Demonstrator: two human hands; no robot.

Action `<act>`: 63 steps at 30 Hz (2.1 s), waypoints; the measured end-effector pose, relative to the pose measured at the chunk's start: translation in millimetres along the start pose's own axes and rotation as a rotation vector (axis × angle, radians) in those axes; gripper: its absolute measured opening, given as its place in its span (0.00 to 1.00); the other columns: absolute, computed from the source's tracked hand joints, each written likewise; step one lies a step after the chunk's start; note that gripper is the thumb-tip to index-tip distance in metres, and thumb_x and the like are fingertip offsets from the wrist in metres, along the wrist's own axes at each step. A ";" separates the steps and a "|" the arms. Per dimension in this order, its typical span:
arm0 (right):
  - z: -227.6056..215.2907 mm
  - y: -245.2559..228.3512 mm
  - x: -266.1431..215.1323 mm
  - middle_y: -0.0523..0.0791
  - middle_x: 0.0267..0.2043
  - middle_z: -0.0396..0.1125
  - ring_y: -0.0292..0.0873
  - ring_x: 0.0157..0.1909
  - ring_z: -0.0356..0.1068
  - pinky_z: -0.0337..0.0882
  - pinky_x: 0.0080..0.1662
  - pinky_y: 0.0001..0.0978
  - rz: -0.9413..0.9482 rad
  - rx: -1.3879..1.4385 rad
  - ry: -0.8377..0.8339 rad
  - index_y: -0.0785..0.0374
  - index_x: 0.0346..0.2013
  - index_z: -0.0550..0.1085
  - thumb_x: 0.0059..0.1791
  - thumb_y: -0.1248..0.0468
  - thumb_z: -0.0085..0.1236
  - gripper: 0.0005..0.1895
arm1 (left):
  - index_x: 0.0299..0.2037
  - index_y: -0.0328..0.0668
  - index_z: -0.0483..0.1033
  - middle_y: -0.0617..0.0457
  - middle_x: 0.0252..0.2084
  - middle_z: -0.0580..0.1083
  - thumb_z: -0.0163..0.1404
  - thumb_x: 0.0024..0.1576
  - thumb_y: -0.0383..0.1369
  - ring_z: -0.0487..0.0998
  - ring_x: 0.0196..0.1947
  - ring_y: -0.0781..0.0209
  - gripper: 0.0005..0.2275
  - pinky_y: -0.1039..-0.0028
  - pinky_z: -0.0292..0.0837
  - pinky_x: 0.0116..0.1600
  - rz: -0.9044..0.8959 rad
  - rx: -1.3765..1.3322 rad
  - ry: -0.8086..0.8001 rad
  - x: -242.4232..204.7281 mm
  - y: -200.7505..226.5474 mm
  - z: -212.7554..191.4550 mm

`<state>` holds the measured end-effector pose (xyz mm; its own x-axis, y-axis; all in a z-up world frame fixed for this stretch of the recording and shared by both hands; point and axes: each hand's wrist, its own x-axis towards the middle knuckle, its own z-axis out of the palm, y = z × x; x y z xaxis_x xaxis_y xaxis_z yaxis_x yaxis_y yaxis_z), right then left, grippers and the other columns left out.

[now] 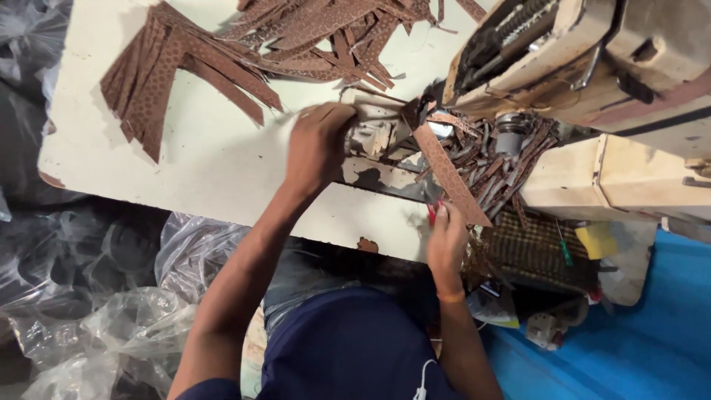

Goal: Trimming excess material from leather shoe components using handheld nippers.

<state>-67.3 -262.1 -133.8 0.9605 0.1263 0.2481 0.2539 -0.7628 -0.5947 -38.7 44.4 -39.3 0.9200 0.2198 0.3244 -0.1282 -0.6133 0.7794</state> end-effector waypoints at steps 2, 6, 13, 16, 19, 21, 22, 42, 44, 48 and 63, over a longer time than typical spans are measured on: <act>0.0 -7.1 -0.6 0.42 0.34 0.69 0.37 0.30 0.66 0.68 0.33 0.33 0.243 0.340 -0.114 0.63 0.47 0.73 0.60 0.56 0.41 0.15 | 0.47 0.46 0.80 0.53 0.43 0.80 0.50 0.62 0.26 0.80 0.43 0.53 0.08 0.63 0.71 0.51 0.061 0.057 0.055 -11.2 1.7 -13.1; 6.7 -55.5 13.1 0.37 0.24 0.60 0.30 0.19 0.56 0.58 0.22 0.22 0.614 1.086 -0.527 0.63 0.44 0.72 0.60 0.50 0.40 0.20 | 0.47 0.48 0.80 0.55 0.42 0.80 0.52 0.61 0.29 0.80 0.39 0.56 0.07 0.63 0.70 0.49 0.064 0.124 0.031 -30.9 6.1 -14.4; 5.6 -127.5 63.4 0.40 0.25 0.62 0.29 0.18 0.48 0.49 0.20 0.22 0.342 1.104 -0.586 0.67 0.39 0.71 0.60 0.54 0.49 0.17 | 0.49 0.45 0.80 0.53 0.42 0.80 0.54 0.58 0.29 0.80 0.41 0.50 0.10 0.63 0.71 0.49 0.062 0.130 0.050 -42.5 12.4 -27.6; 4.3 -113.8 44.7 0.39 0.24 0.60 0.29 0.19 0.50 0.50 0.20 0.22 0.317 1.073 -0.568 0.66 0.40 0.74 0.59 0.53 0.49 0.18 | 0.45 0.45 0.82 0.53 0.43 0.81 0.53 0.62 0.28 0.81 0.40 0.51 0.06 0.63 0.73 0.46 -0.026 0.121 0.096 -57.8 3.4 -44.7; 6.5 -96.6 32.3 0.38 0.26 0.62 0.28 0.20 0.51 0.51 0.23 0.21 0.626 1.156 -0.576 0.63 0.43 0.74 0.58 0.54 0.48 0.15 | 0.46 0.43 0.82 0.51 0.44 0.81 0.54 0.62 0.26 0.81 0.36 0.56 0.06 0.66 0.76 0.41 0.009 0.176 0.135 -57.0 10.6 -70.2; 9.1 -91.2 27.2 0.39 0.26 0.63 0.28 0.19 0.51 0.52 0.23 0.22 0.533 1.115 -0.605 0.63 0.42 0.74 0.57 0.53 0.49 0.15 | 0.51 0.45 0.83 0.51 0.40 0.82 0.54 0.65 0.25 0.81 0.32 0.62 0.08 0.71 0.76 0.35 -0.056 0.249 0.310 -43.7 27.0 -93.2; 12.1 -86.2 24.1 0.39 0.26 0.63 0.28 0.19 0.51 0.52 0.23 0.22 0.533 1.117 -0.604 0.63 0.42 0.74 0.57 0.53 0.49 0.15 | 0.51 0.45 0.83 0.51 0.40 0.82 0.54 0.65 0.25 0.81 0.32 0.62 0.08 0.71 0.76 0.35 -0.055 0.250 0.309 -25.0 20.1 -94.1; 48.3 -30.3 11.3 0.43 0.31 0.73 0.33 0.34 0.70 0.71 0.36 0.28 0.109 0.571 -0.388 0.72 0.45 0.74 0.51 0.65 0.55 0.12 | 0.76 0.38 0.53 0.49 0.40 0.80 0.42 0.69 0.35 0.78 0.31 0.68 0.25 0.77 0.76 0.38 -0.416 -1.035 -0.110 -26.6 88.0 56.9; 43.6 -36.7 9.9 0.44 0.29 0.71 0.33 0.32 0.68 0.69 0.35 0.29 0.124 0.521 -0.375 0.71 0.44 0.75 0.52 0.65 0.55 0.11 | 0.75 0.38 0.55 0.49 0.40 0.80 0.42 0.69 0.37 0.79 0.31 0.67 0.25 0.77 0.77 0.39 -0.412 -1.013 -0.122 -24.1 90.8 55.7; 30.1 -58.8 13.7 0.44 0.27 0.69 0.33 0.30 0.64 0.67 0.33 0.29 0.136 0.508 -0.368 0.71 0.45 0.74 0.50 0.66 0.56 0.12 | 0.74 0.37 0.58 0.48 0.41 0.81 0.43 0.68 0.39 0.81 0.31 0.66 0.26 0.76 0.79 0.40 -0.408 -0.973 -0.122 -16.7 86.0 58.4; -129.9 -54.8 60.3 0.44 0.48 0.75 0.38 0.48 0.74 0.74 0.52 0.29 0.096 0.322 0.142 0.64 0.50 0.78 0.57 0.64 0.64 0.09 | 0.73 0.33 0.56 0.42 0.38 0.82 0.43 0.67 0.39 0.83 0.28 0.62 0.26 0.72 0.79 0.36 -0.376 -0.944 -0.137 -1.2 70.9 58.8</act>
<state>-38.2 -295.2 13.0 0.9620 -0.0434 0.2696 0.2076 -0.5254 -0.8251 -27.1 -43.9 -15.9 0.9877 0.1496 -0.0457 -0.0076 0.3379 0.9412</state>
